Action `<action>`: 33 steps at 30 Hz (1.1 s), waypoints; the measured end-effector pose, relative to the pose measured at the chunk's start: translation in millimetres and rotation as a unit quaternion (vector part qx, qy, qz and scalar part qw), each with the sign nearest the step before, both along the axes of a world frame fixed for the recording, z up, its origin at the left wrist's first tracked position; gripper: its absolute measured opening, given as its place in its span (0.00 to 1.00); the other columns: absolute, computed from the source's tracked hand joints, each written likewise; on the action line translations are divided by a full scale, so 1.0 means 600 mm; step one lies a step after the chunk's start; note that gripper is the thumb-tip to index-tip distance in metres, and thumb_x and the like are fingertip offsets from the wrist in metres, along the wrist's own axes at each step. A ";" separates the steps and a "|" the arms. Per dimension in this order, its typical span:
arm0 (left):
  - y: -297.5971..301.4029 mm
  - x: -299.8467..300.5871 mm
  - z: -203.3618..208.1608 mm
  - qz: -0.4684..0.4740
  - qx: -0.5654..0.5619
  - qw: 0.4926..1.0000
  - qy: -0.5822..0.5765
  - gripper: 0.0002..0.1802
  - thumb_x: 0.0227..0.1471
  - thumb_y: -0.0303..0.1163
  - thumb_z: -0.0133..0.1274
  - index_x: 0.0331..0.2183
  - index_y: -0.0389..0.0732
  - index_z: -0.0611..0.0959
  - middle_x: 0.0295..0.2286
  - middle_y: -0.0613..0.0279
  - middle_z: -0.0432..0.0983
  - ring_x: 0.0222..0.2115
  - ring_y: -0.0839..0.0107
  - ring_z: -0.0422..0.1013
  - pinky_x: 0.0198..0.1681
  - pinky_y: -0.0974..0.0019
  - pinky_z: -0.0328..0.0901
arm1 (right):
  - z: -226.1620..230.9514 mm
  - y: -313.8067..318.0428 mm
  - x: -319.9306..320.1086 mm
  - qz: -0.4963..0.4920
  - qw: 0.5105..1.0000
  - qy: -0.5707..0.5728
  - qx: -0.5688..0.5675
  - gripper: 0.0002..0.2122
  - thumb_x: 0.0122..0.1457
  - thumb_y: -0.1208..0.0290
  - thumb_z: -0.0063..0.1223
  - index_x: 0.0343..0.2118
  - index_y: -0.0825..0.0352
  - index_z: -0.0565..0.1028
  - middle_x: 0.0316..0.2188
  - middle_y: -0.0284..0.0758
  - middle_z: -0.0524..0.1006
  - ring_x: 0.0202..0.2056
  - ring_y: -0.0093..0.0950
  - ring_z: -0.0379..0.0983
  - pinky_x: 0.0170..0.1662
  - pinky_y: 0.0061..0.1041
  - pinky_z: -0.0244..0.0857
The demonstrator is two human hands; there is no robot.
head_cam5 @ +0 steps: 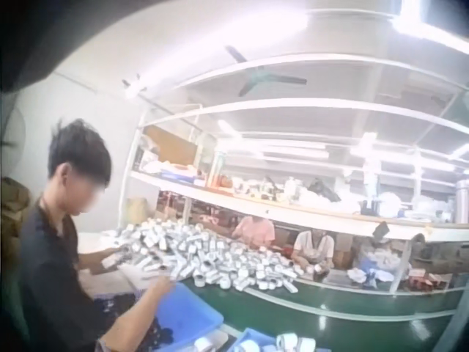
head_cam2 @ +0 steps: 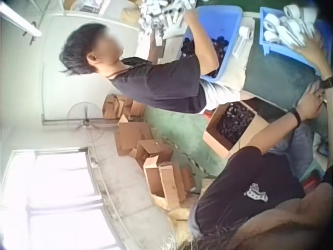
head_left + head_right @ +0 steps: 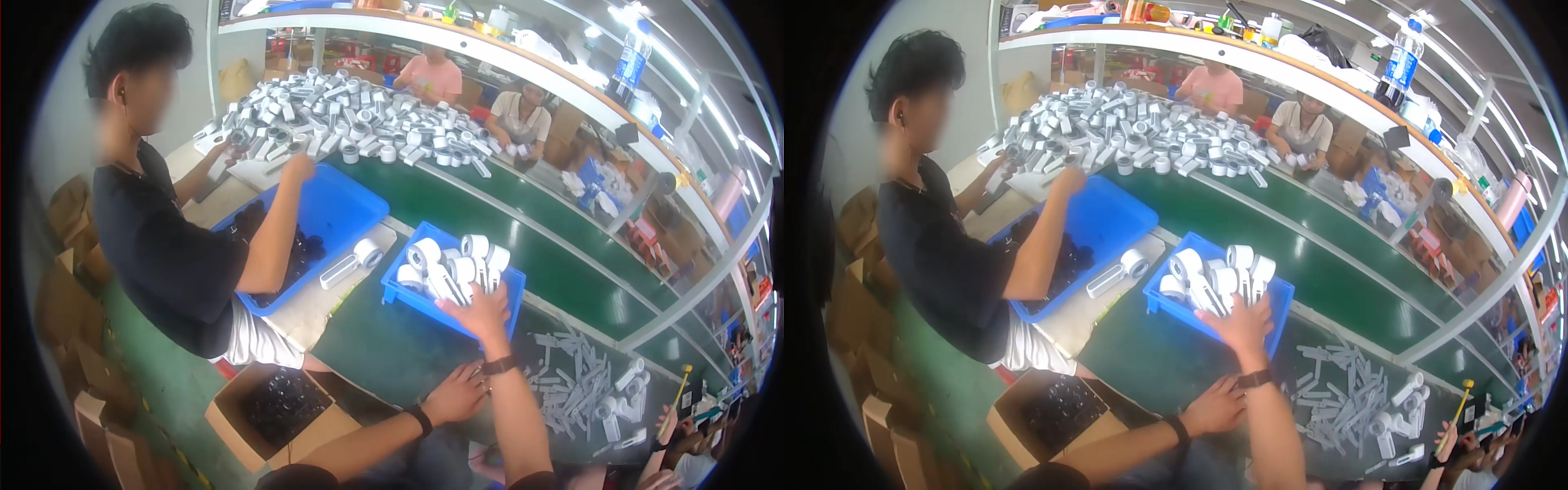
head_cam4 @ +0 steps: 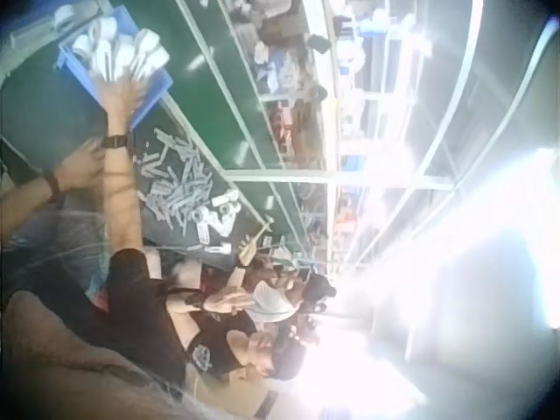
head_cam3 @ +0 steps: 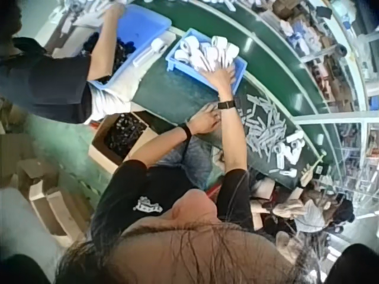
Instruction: Assembling white plastic components using a small hammer on a production line.
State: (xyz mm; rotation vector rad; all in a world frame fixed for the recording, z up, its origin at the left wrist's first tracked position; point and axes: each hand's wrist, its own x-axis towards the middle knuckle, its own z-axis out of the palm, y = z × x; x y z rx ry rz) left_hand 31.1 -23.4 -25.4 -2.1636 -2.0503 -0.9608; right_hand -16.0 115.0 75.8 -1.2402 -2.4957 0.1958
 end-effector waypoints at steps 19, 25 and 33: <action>0.006 0.003 -0.022 -0.019 0.056 0.996 -0.072 0.23 0.60 0.36 0.56 0.55 0.40 0.82 0.60 0.51 0.73 0.67 0.48 0.60 0.70 0.47 0.59 | 0.021 0.041 0.199 0.097 0.927 0.347 0.101 0.15 0.72 0.74 0.48 0.59 0.65 0.79 0.59 0.45 0.77 0.60 0.45 0.74 0.64 0.36 0.65; -0.035 -0.025 0.015 0.059 0.129 0.966 -0.217 0.46 0.56 0.29 0.63 0.70 0.29 0.61 0.66 0.32 0.61 0.68 0.35 0.57 0.72 0.44 0.54 | 0.025 -0.080 0.383 0.128 0.928 0.341 -0.079 0.19 0.67 0.78 0.53 0.61 0.67 0.76 0.59 0.45 0.78 0.60 0.42 0.74 0.65 0.36 0.65; -0.145 -0.071 0.074 0.010 0.070 0.997 -0.011 0.45 0.47 0.39 0.75 0.65 0.45 0.76 0.68 0.47 0.62 0.68 0.41 0.58 0.70 0.42 0.55 | -0.102 -0.175 0.389 0.257 0.903 0.230 -0.256 0.23 0.66 0.82 0.50 0.64 0.65 0.73 0.61 0.47 0.75 0.64 0.48 0.70 0.68 0.41 0.62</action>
